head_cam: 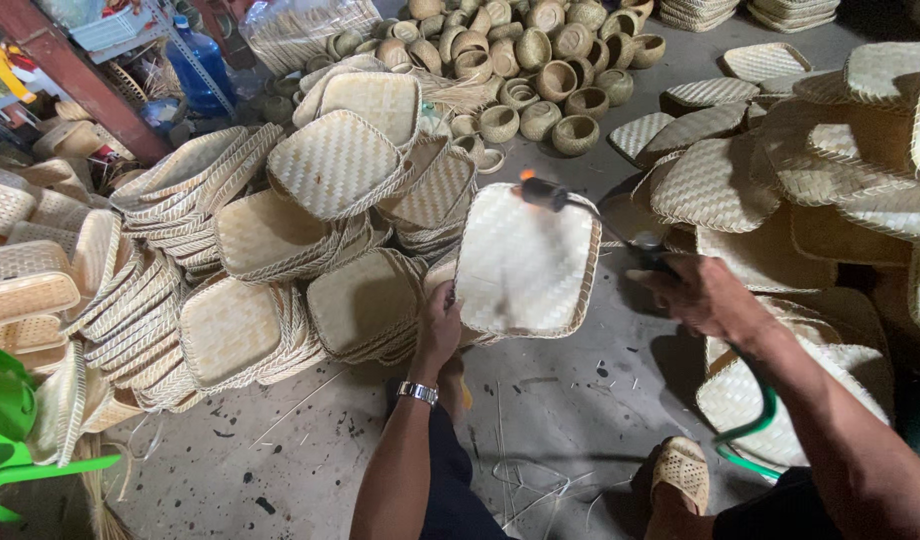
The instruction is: The person singes loose fibers from woven baskets using a blowtorch, handling each basket individually and rotating it to cover the entire surface.
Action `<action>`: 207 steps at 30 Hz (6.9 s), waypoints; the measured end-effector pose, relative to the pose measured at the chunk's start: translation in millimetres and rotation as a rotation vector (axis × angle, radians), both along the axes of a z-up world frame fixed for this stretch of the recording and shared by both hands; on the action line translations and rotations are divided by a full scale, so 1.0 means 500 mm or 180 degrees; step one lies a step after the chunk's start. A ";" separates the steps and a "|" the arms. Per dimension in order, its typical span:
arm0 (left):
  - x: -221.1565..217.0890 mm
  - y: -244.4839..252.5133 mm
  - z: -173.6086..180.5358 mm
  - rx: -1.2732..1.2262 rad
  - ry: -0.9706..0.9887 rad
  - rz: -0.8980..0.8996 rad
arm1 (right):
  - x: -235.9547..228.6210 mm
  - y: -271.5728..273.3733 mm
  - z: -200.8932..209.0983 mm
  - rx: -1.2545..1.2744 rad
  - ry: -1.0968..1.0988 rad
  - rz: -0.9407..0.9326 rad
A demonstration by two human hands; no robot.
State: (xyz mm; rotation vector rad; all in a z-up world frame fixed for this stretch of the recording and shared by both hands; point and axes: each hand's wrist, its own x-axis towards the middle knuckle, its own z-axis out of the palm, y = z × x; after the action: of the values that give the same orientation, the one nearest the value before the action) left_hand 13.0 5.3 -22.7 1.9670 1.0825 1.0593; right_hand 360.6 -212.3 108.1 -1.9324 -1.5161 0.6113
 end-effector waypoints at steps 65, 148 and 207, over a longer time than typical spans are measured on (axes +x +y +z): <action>0.022 -0.106 0.021 -0.2265 -0.0910 -0.2134 | 0.023 -0.112 -0.115 0.0292 0.1215 -0.1292; -0.027 0.010 -0.023 -0.1350 -0.2424 0.0042 | -0.037 -0.011 -0.013 -0.0414 -0.0389 -0.0494; 0.124 -0.166 -0.092 0.0179 0.0350 -0.0610 | -0.036 -0.112 -0.316 0.1083 0.1886 -0.1142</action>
State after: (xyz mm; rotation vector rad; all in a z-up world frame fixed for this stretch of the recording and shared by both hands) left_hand 75.1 -77.7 -68.9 2.1472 0.9074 0.8971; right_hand 342.5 -268.5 -50.1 -1.5229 -0.8175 0.6398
